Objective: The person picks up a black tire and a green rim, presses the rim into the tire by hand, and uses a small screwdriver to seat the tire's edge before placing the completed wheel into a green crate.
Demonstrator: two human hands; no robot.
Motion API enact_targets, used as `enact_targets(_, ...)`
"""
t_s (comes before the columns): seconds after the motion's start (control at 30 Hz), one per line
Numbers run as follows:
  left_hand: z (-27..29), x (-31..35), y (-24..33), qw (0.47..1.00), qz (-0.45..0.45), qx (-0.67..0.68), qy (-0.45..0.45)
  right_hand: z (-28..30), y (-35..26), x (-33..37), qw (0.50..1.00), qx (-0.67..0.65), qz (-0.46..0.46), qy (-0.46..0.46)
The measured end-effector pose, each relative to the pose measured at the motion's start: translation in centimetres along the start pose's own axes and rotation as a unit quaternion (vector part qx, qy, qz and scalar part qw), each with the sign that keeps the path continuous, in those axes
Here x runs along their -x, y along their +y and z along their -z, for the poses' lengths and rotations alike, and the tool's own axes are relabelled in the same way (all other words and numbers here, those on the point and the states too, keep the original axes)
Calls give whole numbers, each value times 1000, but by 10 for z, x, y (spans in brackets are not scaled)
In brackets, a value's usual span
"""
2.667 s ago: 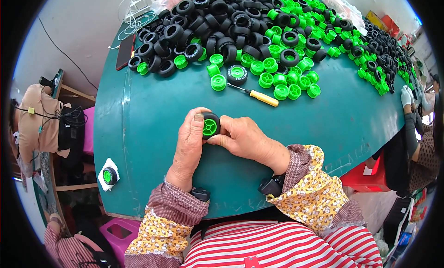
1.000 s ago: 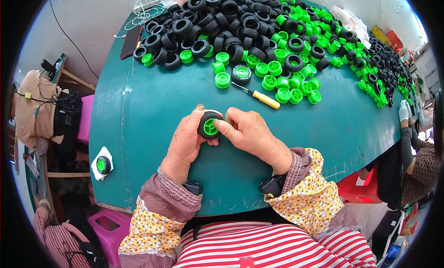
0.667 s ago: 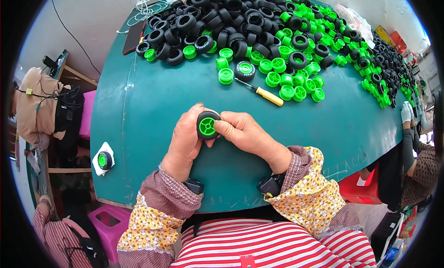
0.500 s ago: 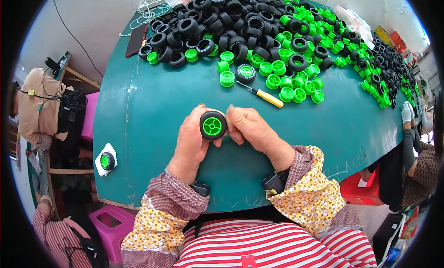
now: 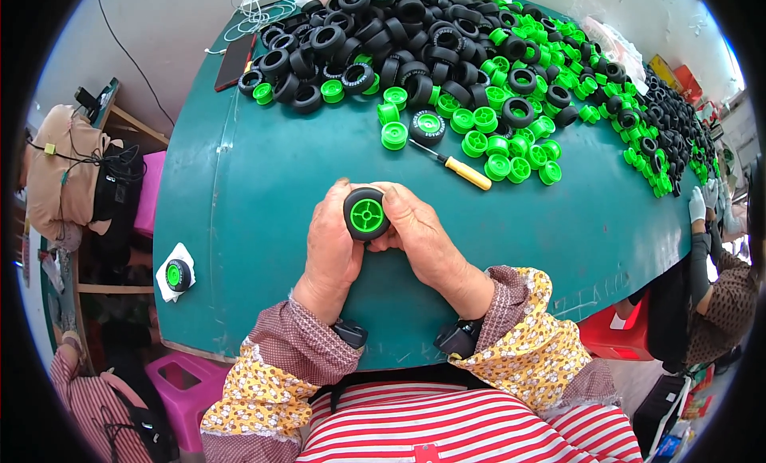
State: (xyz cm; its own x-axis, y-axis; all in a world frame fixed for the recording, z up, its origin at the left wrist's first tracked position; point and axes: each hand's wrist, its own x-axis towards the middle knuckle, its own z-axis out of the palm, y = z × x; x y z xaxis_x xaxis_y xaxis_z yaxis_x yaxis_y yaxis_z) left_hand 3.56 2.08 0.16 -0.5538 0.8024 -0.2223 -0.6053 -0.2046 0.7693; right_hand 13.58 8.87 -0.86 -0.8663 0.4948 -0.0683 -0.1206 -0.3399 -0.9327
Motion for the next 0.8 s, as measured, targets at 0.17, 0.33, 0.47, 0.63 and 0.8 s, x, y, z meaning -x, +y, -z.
enact_targets(0.17,4,-3,-2,1000,-27,-1,16,4,1,-5,999,-44,-27,-9)
enact_targets(0.33,10,-6,2,996,51,-10,-70,8,3,-5,998,43,6,37)
enact_targets(0.47,10,-11,3,997,64,23,31,6,-6,0,927,315,200,39)
enact_targets(0.63,13,-10,4,994,88,36,-47,7,-8,3,948,279,147,44)
enact_targets(0.8,14,-9,6,989,49,-60,-128,15,-9,-1,941,293,166,27)
